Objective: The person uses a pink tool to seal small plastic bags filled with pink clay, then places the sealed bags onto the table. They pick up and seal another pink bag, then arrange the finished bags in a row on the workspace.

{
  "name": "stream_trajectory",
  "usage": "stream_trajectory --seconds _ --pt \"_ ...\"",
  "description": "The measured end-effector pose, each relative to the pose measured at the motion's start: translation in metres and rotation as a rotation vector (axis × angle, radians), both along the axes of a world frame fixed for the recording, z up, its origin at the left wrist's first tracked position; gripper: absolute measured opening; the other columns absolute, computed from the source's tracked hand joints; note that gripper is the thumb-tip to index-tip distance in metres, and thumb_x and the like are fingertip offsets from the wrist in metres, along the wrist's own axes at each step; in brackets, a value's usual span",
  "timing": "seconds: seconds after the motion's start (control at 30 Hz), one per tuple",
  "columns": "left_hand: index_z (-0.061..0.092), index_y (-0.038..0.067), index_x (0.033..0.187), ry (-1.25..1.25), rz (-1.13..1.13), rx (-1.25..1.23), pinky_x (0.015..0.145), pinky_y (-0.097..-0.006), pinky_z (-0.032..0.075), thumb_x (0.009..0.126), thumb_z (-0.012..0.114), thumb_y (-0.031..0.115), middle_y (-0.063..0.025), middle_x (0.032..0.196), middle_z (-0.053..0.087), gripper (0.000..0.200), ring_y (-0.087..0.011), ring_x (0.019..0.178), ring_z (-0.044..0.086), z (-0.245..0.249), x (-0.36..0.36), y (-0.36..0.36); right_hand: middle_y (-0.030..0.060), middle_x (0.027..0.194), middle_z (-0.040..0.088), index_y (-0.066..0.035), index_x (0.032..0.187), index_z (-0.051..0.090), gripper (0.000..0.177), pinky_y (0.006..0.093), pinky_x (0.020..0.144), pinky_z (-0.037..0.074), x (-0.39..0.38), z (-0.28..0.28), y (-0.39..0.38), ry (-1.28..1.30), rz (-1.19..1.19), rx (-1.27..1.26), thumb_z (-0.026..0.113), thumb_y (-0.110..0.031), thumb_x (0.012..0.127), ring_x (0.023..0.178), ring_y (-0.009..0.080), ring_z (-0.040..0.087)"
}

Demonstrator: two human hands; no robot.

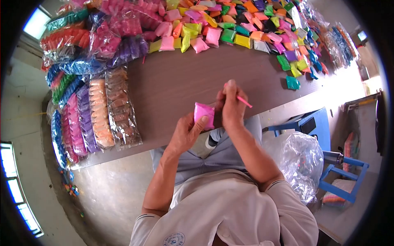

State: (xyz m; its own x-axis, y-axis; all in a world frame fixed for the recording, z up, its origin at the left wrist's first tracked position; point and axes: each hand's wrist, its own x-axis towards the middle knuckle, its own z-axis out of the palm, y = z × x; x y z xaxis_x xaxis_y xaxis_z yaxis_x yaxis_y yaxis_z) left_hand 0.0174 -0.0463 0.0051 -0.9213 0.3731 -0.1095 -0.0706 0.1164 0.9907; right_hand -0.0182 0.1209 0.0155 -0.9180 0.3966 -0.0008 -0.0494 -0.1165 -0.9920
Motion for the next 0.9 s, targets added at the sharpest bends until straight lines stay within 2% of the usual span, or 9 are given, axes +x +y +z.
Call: stream_trajectory --seconds 0.07,0.13,0.23,0.33,0.5,0.57,0.67,0.8,0.9 --pt "0.063 -0.001 0.104 0.0 0.028 0.122 0.067 -0.0259 0.045 0.105 0.058 0.04 0.002 0.085 0.06 0.041 -0.0064 0.078 0.05 0.01 0.002 0.003 0.0033 0.067 0.06 -0.003 0.077 0.059 0.046 0.0247 0.049 0.044 -0.007 0.006 0.018 -0.055 0.042 -0.186 0.059 -0.041 0.103 0.051 0.0088 0.052" --pt "0.063 -0.001 0.107 -0.025 0.024 0.138 0.07 -0.026 0.047 0.105 0.058 0.04 0.0011 0.088 0.061 0.041 -0.0067 0.081 0.052 0.007 0.003 0.003 0.0024 0.07 0.063 -0.003 0.085 0.064 0.04 0.0225 0.051 0.045 -0.002 0.015 0.031 -0.044 0.151 -0.127 0.061 -0.039 0.103 0.056 0.0074 0.054" --pt "0.063 -0.002 0.111 -0.045 0.02 0.146 0.075 -0.0267 0.051 0.106 0.057 0.038 -0.0003 0.092 0.064 0.041 -0.0071 0.085 0.056 0.008 0.002 0.002 0.0039 0.079 0.068 0.0 0.105 0.071 0.028 0.0232 0.06 0.047 0.008 0.025 0.048 0.002 0.568 0.248 0.07 -0.028 0.098 0.069 0.0065 0.06" --pt "0.063 -0.003 0.113 -0.041 0.017 0.123 0.078 -0.0281 0.053 0.106 0.056 0.036 -0.0015 0.094 0.066 0.04 -0.0078 0.088 0.058 0.011 0.002 0.005 0.0046 0.079 0.068 0.002 0.105 0.071 0.028 0.0244 0.062 0.048 0.011 0.025 0.038 0.116 0.689 0.392 0.073 -0.024 0.096 0.069 0.0073 0.058" --pt "0.065 -0.003 0.113 -0.044 0.042 0.144 0.078 -0.028 0.053 0.107 0.055 0.036 -0.0034 0.096 0.069 0.041 -0.0094 0.089 0.061 0.005 0.001 0.004 0.0027 0.076 0.065 0.003 0.104 0.071 0.03 0.027 0.061 0.047 0.013 0.02 0.018 0.07 0.611 0.322 0.072 -0.025 0.095 0.068 0.0081 0.055" --pt "0.064 -0.004 0.116 -0.076 0.02 0.126 0.08 -0.0282 0.054 0.107 0.055 0.034 -0.004 0.098 0.069 0.039 -0.0099 0.091 0.062 0.006 -0.001 0.002 0.0008 0.076 0.064 0.004 0.102 0.071 0.029 0.0275 0.061 0.047 0.016 0.02 0.01 -0.176 0.497 0.116 0.072 -0.024 0.094 0.068 0.0075 0.054" --pt "0.062 -0.004 0.119 0.003 0.019 0.172 0.081 -0.029 0.055 0.108 0.054 0.031 -0.0042 0.101 0.069 0.037 -0.0105 0.093 0.063 0.013 0.005 0.003 -0.001 0.075 0.062 0.003 0.102 0.071 0.03 0.0268 0.061 0.046 0.017 0.03 0.019 -0.16 0.702 0.278 0.071 -0.025 0.094 0.07 0.0053 0.053" --pt "0.063 -0.002 0.116 -0.129 0.099 0.243 0.078 -0.0278 0.055 0.107 0.054 0.032 -0.0029 0.096 0.068 0.037 -0.0108 0.085 0.064 0.001 0.001 0.006 -0.0013 0.075 0.061 0.004 0.101 0.07 0.036 0.0259 0.061 0.045 0.001 0.029 0.014 -0.104 0.653 0.247 0.071 -0.032 0.094 0.072 0.0045 0.053" --pt "0.064 0.0 0.103 -0.089 0.086 0.304 0.073 -0.0262 0.054 0.107 0.054 0.034 -0.0027 0.088 0.065 0.035 -0.0099 0.079 0.062 -0.012 -0.001 -0.001 -0.0003 0.074 0.06 0.003 0.101 0.071 0.035 0.0266 0.065 0.047 -0.042 0.027 0.009 -0.122 0.633 0.286 0.071 -0.031 0.094 0.072 0.0056 0.054"
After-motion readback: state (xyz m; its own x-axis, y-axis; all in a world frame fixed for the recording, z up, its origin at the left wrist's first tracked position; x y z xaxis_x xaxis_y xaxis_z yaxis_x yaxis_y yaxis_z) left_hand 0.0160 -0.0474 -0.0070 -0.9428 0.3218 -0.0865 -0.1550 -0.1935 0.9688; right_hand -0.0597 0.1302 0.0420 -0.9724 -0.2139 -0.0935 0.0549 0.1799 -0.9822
